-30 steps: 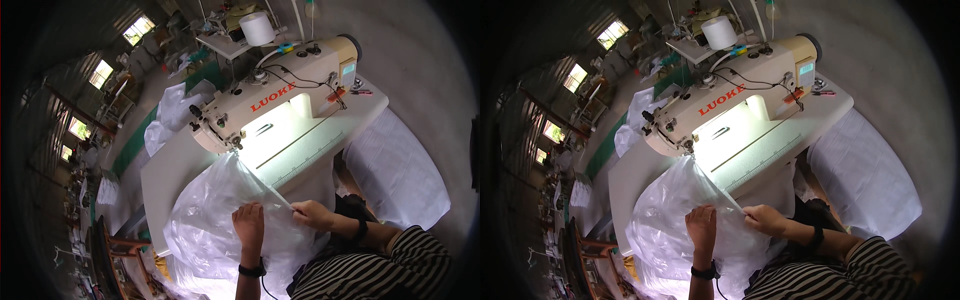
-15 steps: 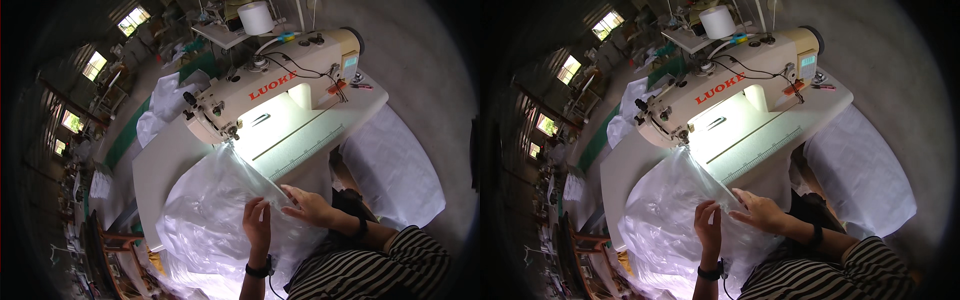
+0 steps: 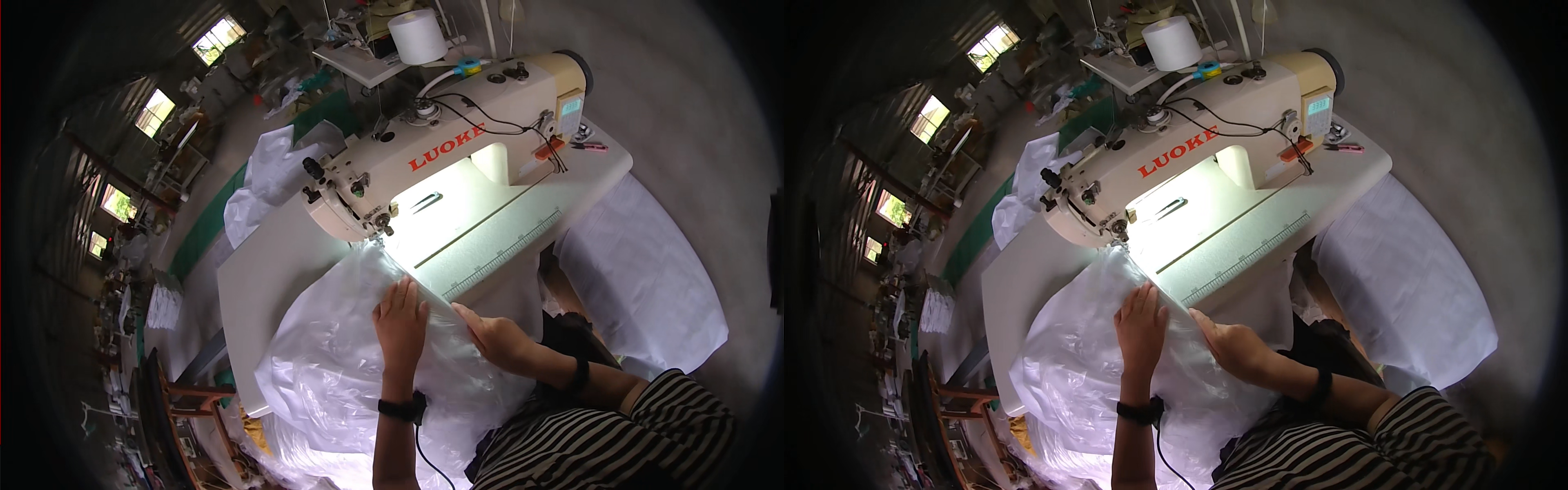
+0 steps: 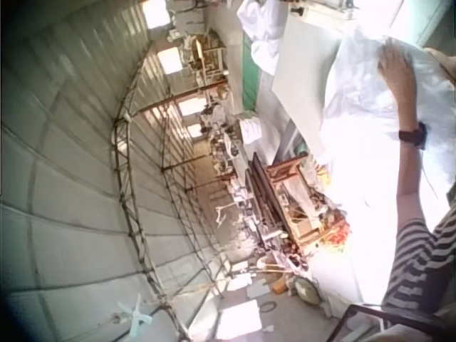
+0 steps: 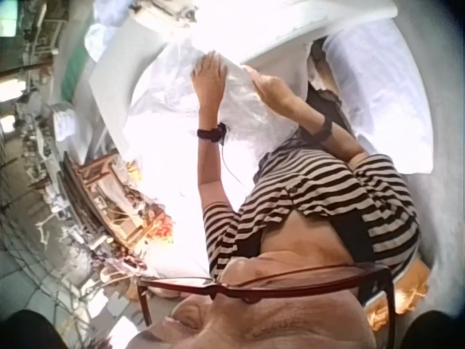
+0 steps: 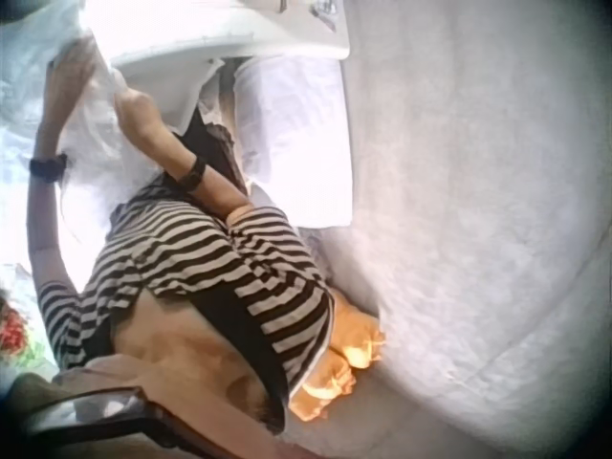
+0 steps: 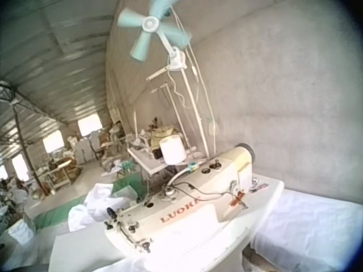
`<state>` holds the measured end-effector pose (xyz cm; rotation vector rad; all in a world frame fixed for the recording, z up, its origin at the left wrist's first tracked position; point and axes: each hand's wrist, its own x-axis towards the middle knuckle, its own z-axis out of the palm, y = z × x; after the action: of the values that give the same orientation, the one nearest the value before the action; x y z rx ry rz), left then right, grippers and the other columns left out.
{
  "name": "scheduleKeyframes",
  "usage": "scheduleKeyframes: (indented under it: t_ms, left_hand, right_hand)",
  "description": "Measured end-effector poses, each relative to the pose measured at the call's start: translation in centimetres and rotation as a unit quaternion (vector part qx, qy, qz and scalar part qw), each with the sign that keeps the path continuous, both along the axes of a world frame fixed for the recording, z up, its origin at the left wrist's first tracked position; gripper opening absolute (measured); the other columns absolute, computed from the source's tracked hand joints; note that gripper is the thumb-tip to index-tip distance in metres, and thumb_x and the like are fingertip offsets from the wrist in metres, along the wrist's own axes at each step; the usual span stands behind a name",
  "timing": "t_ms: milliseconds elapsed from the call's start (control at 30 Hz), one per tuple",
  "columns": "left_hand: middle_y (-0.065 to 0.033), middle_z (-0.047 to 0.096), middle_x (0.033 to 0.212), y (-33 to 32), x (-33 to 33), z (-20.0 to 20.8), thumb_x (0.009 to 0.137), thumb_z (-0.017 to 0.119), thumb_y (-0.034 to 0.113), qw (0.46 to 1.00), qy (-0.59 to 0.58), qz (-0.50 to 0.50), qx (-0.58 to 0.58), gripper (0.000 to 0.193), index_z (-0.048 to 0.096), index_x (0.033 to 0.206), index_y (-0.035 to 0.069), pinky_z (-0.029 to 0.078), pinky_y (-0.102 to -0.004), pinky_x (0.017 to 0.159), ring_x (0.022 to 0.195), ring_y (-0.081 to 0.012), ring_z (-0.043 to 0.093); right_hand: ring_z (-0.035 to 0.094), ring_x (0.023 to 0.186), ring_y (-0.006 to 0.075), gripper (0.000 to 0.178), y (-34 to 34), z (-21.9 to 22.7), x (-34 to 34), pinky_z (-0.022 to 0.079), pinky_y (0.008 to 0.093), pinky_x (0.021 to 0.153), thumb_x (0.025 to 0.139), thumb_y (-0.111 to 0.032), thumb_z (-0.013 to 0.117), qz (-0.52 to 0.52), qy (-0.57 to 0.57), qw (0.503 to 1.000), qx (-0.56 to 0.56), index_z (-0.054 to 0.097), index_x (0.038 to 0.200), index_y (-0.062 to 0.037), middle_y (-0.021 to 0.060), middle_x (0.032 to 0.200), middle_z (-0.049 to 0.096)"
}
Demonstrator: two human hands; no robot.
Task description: Sewing together large sheets of white plastic material using an industrial sewing machine.
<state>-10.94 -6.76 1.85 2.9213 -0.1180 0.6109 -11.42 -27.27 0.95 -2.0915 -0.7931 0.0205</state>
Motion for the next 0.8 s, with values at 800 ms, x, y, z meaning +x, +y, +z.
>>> scheduleKeyframes:
  t_ms: [800]
  left_hand:
    - [-0.0160, 0.028, 0.156, 13.9, 1.4, 1.5, 0.092, 0.057, 0.050, 0.948, 0.272, 0.164, 0.011, 0.068, 0.032, 0.151, 0.026, 0.025, -0.0764, 0.101, 0.142, -0.0453, 0.022]
  right_hand:
    - [0.062, 0.049, 0.0216, 0.051, 7.6, 0.7, 3.8, 0.048, 0.0341, 0.041, 0.085, -0.006, 0.053, 0.026, -0.116, 0.959, -0.258, 0.049, 0.134, 0.0047, 0.0082, 0.063, 0.061]
